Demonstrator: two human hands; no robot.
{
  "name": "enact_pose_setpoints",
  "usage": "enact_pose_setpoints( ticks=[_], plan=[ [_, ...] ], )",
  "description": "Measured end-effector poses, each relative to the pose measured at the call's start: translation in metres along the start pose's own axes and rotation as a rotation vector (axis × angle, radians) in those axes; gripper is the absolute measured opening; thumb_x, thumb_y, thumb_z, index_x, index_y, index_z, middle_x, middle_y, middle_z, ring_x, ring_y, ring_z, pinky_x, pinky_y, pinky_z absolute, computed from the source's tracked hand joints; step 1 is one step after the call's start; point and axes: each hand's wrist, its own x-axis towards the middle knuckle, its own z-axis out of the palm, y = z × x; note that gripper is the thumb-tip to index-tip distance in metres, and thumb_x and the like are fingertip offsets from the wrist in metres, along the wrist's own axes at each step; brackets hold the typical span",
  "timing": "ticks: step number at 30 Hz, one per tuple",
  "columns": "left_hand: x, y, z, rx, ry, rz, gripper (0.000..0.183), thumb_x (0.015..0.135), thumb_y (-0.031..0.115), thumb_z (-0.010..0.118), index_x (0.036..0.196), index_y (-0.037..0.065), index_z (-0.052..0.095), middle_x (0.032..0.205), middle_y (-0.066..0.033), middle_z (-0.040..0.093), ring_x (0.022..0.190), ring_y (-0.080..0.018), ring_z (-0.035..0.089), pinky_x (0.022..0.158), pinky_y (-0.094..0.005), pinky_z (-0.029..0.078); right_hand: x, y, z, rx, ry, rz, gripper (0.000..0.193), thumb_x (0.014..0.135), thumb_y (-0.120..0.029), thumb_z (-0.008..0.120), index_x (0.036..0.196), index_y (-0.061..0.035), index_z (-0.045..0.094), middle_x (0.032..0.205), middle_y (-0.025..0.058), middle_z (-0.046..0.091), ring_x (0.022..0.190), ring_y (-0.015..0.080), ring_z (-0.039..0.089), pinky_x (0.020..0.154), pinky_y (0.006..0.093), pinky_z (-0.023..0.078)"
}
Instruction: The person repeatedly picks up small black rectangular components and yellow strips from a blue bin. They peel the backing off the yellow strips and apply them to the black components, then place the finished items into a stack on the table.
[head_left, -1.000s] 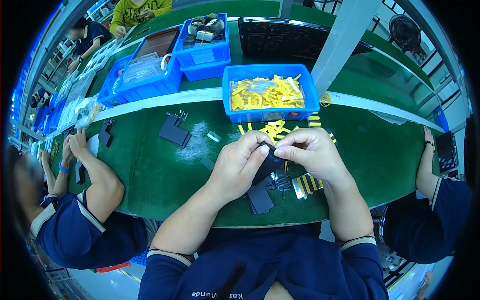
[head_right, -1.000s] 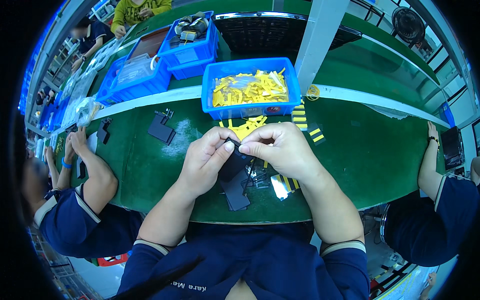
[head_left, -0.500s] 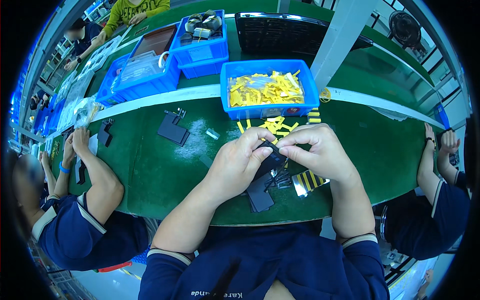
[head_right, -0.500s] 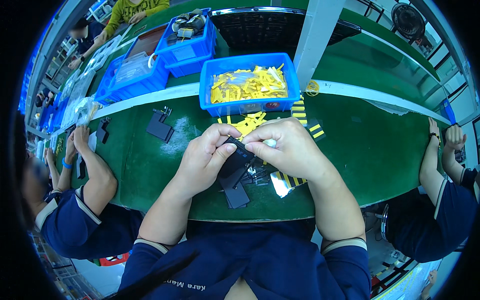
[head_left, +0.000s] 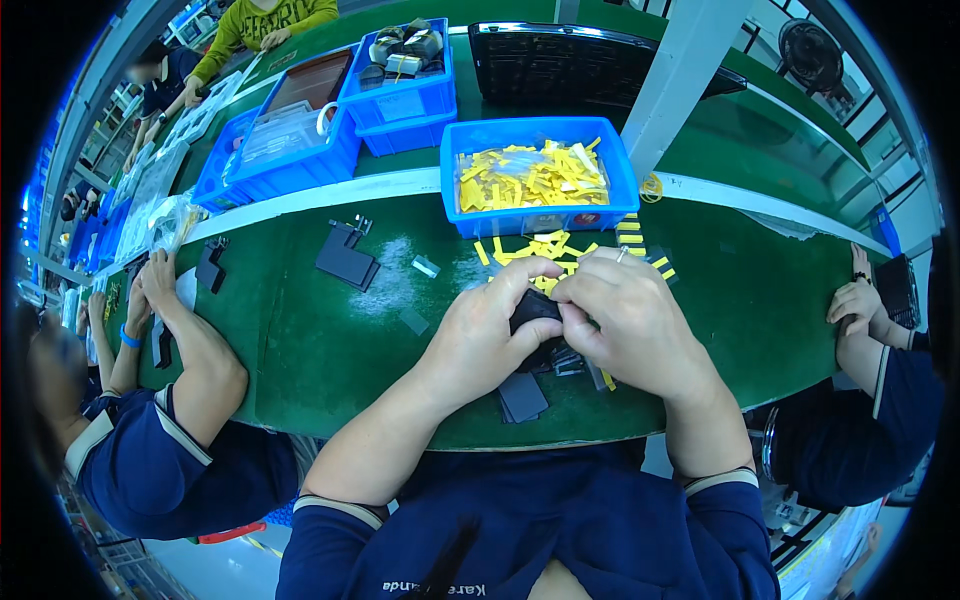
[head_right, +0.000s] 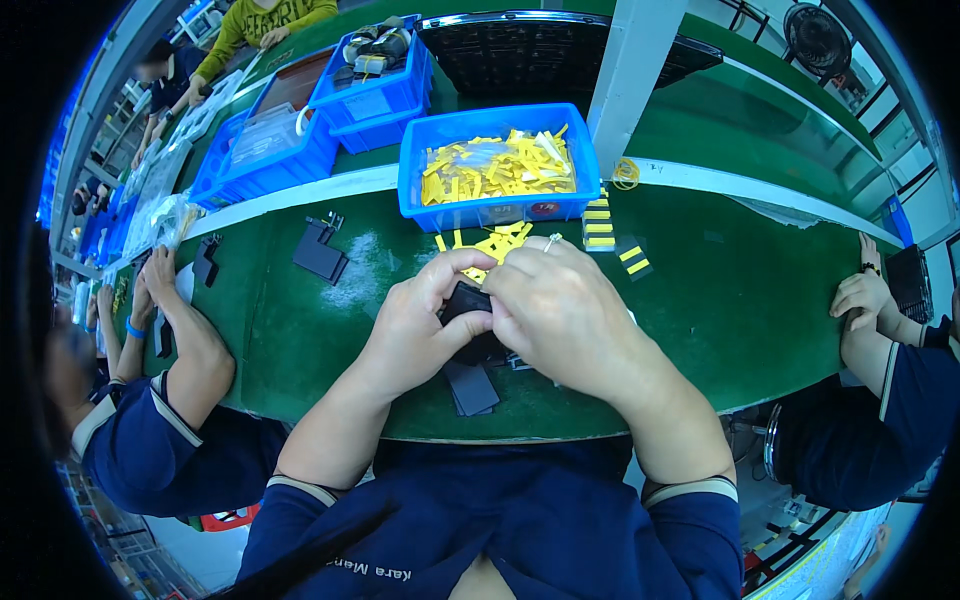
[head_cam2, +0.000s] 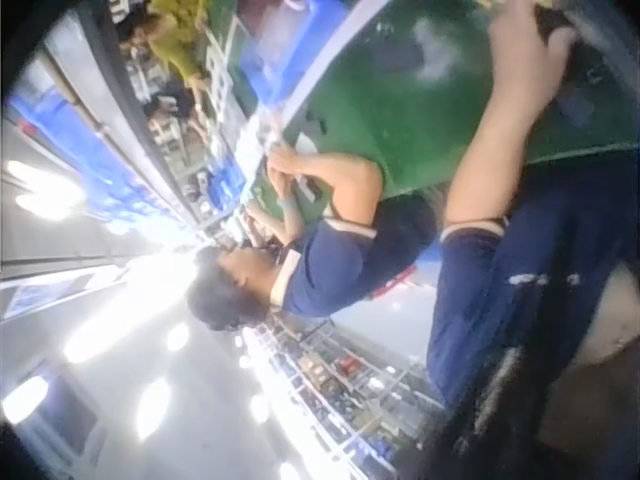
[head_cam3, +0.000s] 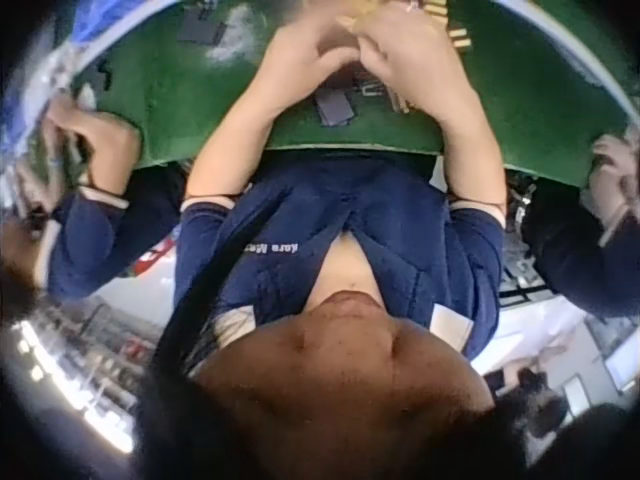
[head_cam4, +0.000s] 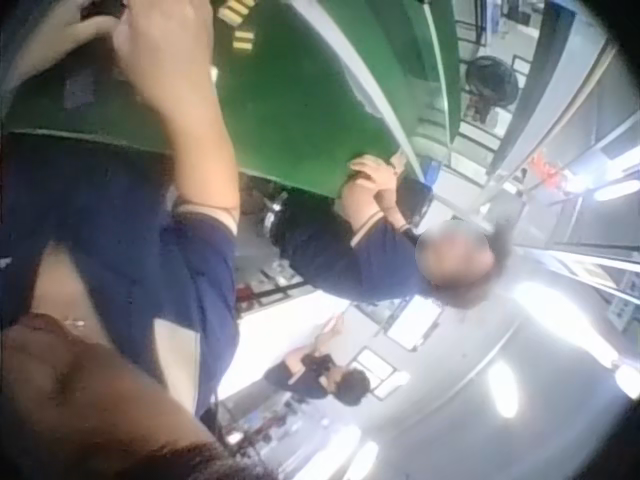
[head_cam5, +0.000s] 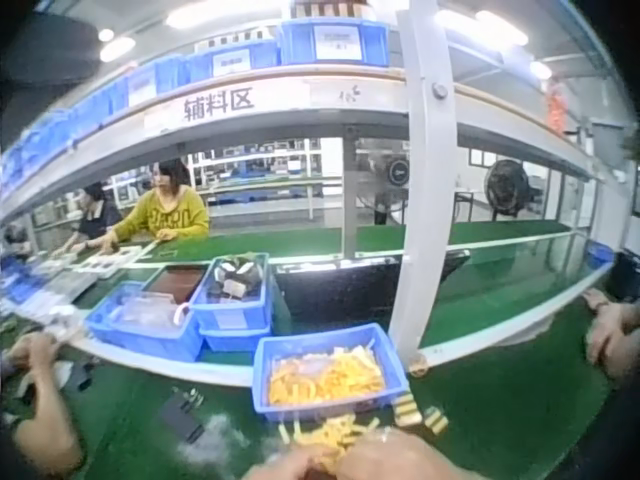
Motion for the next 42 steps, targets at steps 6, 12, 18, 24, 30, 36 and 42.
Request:
enact_pose_setpoints(
  ticks=[6,12,18,24,30,36,42],
  plan=[
    [0.001,-0.008,0.003,-0.363,0.267,-0.020,0.031,0.079,0.009,0.070,0.107,0.003,0.058,0.095,-0.0103,0.064,0.085,-0.0184,0.064,0.073,-0.0292,0.050,0.002,-0.005,0.017,0.472,0.300,0.359,0.014,0.075,-0.001,0.068,0.086,0.0009,0.061,0.079,0.0081,0.062,0.072,0.0167,0.061,0.065,0.0288,0.049],
    [-0.001,-0.010,0.003,-0.452,0.288,0.006,0.020,0.083,0.007,0.067,0.100,0.001,0.058,0.094,-0.0062,0.060,0.082,-0.0106,0.057,0.072,-0.0251,0.047,-0.004,-0.005,0.018,0.946,0.247,0.552,0.009,0.080,-0.002,0.067,0.086,0.0007,0.061,0.080,0.0024,0.062,0.073,0.0070,0.058,0.066,0.0219,0.048],
    [-0.001,-0.006,0.005,-0.487,0.271,0.029,0.014,0.084,0.006,0.064,0.095,0.002,0.056,0.089,-0.0038,0.057,0.082,-0.0101,0.053,0.073,-0.0246,0.044,-0.004,-0.003,0.016,0.899,0.209,0.503,0.008,0.077,-0.002,0.069,0.082,0.0004,0.063,0.079,0.0043,0.063,0.071,0.0093,0.059,0.066,0.0239,0.048],
    [-0.001,-0.009,-0.001,-0.448,0.161,0.047,0.011,0.084,0.006,0.062,0.093,0.002,0.055,0.089,-0.0031,0.056,0.083,-0.0094,0.051,0.074,-0.0238,0.041,-0.002,-0.003,0.008,0.725,0.147,0.433,0.010,0.074,-0.005,0.073,0.076,-0.0008,0.065,0.075,0.0057,0.065,0.069,0.0129,0.061,0.064,0.0261,0.047],
    [-0.002,-0.003,-0.008,-0.476,0.040,0.045,0.010,0.085,0.007,0.060,0.092,0.003,0.054,0.091,-0.0028,0.054,0.086,-0.0090,0.050,0.077,-0.0234,0.039,-0.003,0.000,0.006,0.836,0.085,0.447,0.010,0.072,-0.005,0.074,0.076,-0.0010,0.066,0.075,0.0054,0.066,0.069,0.0110,0.061,0.065,0.0247,0.047],
    [-0.005,-0.007,-0.003,-0.654,-0.022,0.057,0.011,0.086,0.008,0.061,0.093,0.003,0.055,0.091,-0.0015,0.055,0.084,-0.0088,0.051,0.075,-0.0239,0.041,-0.002,0.007,0.003,0.978,-0.014,0.402,0.010,0.072,-0.002,0.074,0.077,-0.0005,0.066,0.075,0.0049,0.065,0.069,0.0094,0.060,0.064,0.0239,0.048],
    [-0.001,-0.003,-0.001,-0.927,-0.074,-0.012,0.018,0.087,0.008,0.062,0.101,0.003,0.051,0.097,-0.0036,0.054,0.089,-0.0102,0.053,0.080,-0.0252,0.043,-0.004,0.009,0.013,1.359,0.072,0.497,0.012,0.075,0.001,0.072,0.082,-0.0007,0.062,0.077,0.0055,0.062,0.067,0.0114,0.061,0.061,0.0237,0.049]
  ],
)
